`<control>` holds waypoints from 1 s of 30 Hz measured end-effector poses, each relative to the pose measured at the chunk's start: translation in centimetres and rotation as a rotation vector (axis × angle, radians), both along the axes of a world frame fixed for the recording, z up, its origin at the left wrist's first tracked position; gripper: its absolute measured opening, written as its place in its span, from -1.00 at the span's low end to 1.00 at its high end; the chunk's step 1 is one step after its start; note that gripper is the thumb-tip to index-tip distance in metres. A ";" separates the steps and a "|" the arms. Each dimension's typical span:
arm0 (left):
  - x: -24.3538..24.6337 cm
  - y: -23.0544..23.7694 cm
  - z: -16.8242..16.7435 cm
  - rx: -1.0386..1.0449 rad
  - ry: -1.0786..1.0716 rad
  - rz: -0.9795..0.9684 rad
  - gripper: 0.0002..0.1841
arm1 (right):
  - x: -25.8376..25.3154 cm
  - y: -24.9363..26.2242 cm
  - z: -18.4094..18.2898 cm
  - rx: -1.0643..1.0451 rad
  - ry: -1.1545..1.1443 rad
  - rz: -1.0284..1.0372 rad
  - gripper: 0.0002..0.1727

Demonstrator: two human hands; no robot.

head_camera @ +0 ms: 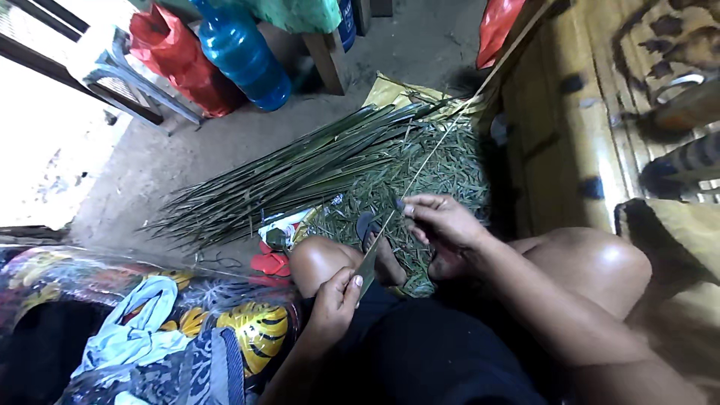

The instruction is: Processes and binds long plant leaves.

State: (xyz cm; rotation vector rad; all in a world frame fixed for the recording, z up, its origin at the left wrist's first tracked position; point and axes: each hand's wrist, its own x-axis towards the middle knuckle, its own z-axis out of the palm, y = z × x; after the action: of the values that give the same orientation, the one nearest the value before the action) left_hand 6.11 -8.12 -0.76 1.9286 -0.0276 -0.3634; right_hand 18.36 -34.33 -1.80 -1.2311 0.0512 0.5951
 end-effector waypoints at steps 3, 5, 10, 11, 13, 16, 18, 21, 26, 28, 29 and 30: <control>-0.4 0.6 0.1 0.065 -0.030 -0.016 -0.78 | 2.9 -2.3 0.3 -0.017 -0.009 -0.158 -0.70; -0.9 0.8 0.0 0.090 -0.044 -0.019 -0.78 | 4.6 -3.6 0.5 -0.008 0.017 -0.293 -0.70; -0.6 0.9 0.2 -0.192 0.207 -0.048 -0.72 | 2.1 -2.0 0.3 -0.085 -0.010 -0.219 -0.67; -0.2 0.9 0.0 -0.324 0.303 -0.067 -0.68 | 0.9 -1.1 -0.2 -0.056 -0.038 -0.135 -0.67; 0.4 0.9 -0.4 -0.606 0.491 -0.117 -0.61 | -1.5 0.8 -1.5 0.035 -0.063 0.052 -0.69; 1.0 1.2 -1.1 -1.025 0.760 -0.159 -0.64 | -3.4 2.1 -2.9 0.166 -0.075 0.224 -0.71; 1.0 1.3 -1.5 -1.234 0.925 -0.190 -0.72 | -3.3 1.9 -3.2 0.204 -0.085 0.245 -0.72; 0.5 1.0 -1.8 -1.410 1.056 -0.231 -0.77 | -1.6 0.8 -3.3 0.223 -0.110 0.211 -0.76; 0.2 0.6 -1.6 -1.525 1.054 -0.263 -0.81 | 1.9 -0.2 -2.1 0.239 -0.283 0.290 -0.76; -0.1 0.4 -1.4 -1.517 1.056 -0.289 -0.81 | 3.5 -0.7 -1.7 0.210 -0.285 0.185 -0.72; -0.4 0.5 -1.5 -1.502 1.057 -0.302 -0.80 | 4.5 -1.2 -1.5 0.200 -0.268 0.118 -0.69; -0.6 0.5 -1.7 -1.491 1.062 -0.308 -0.80 | 5.4 -1.8 -1.4 0.197 -0.244 0.055 -0.66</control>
State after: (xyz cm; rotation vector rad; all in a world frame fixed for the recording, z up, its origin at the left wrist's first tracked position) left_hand 5.52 -7.60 -2.47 0.1269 0.0850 -1.1243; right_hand 23.81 -36.16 -3.22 -1.1077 -0.2418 0.4814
